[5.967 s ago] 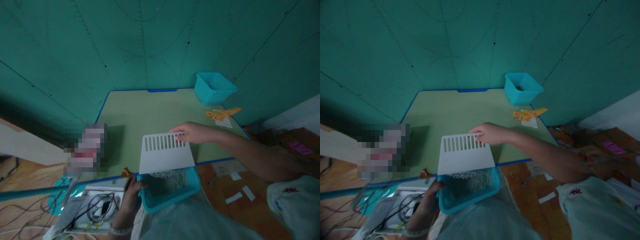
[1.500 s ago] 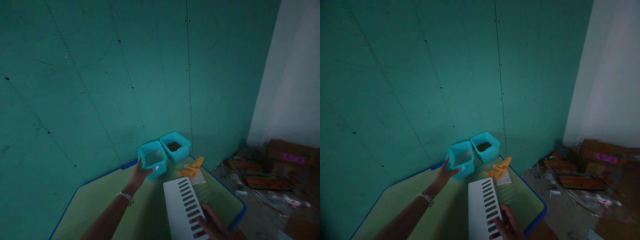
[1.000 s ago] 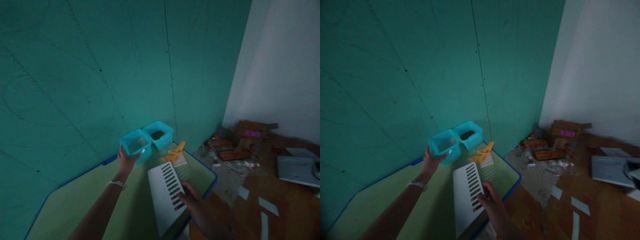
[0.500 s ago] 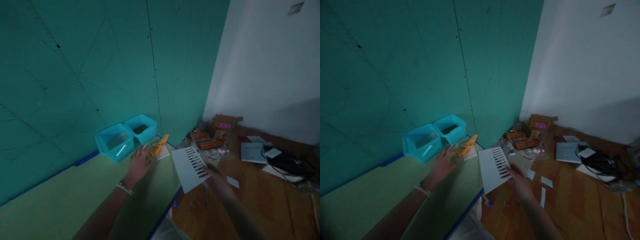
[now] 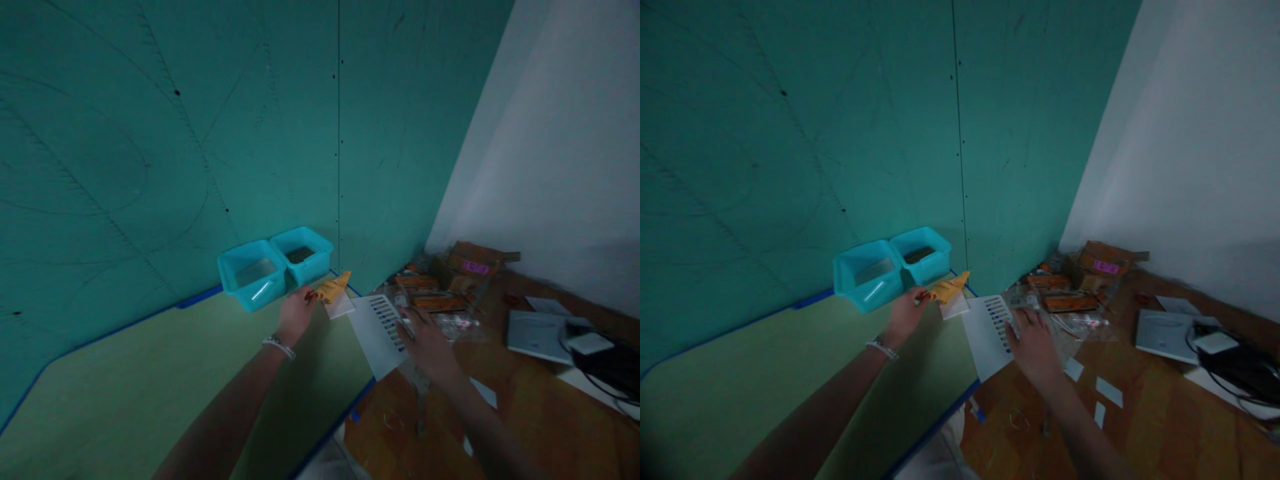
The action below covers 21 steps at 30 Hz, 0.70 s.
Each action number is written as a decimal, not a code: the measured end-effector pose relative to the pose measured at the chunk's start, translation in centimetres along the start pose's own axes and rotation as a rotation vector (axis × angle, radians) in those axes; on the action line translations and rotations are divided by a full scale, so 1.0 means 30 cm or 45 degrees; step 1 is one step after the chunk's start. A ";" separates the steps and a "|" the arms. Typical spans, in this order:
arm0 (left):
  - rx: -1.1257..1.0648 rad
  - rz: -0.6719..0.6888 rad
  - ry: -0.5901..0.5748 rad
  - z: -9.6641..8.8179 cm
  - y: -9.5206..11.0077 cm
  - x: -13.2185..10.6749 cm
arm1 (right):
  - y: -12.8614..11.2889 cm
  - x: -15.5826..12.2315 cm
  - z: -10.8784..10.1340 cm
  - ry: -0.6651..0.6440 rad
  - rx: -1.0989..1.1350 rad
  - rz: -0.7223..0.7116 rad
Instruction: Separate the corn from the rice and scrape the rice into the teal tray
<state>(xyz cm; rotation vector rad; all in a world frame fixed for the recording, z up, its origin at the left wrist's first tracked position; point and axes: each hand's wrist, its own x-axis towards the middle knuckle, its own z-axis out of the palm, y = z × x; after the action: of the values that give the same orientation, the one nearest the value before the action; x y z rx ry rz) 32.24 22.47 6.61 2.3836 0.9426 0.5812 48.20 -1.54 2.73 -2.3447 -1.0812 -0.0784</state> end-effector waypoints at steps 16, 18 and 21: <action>-0.383 -0.151 0.472 -0.326 -0.136 -0.235 | -0.360 0.327 0.152 -0.579 -0.334 -0.581; -0.285 -0.210 0.362 -0.304 -0.173 -0.279 | -0.363 0.335 0.154 -0.576 -0.371 -0.570; -0.133 -0.306 0.245 -0.278 -0.225 -0.318 | -0.374 0.344 0.158 -0.548 -0.416 -0.544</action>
<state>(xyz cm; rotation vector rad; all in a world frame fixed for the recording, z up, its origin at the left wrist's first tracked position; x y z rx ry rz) 17.89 22.36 7.20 2.1101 1.2292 0.7549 46.30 13.81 6.66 -2.4292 -1.8978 0.1062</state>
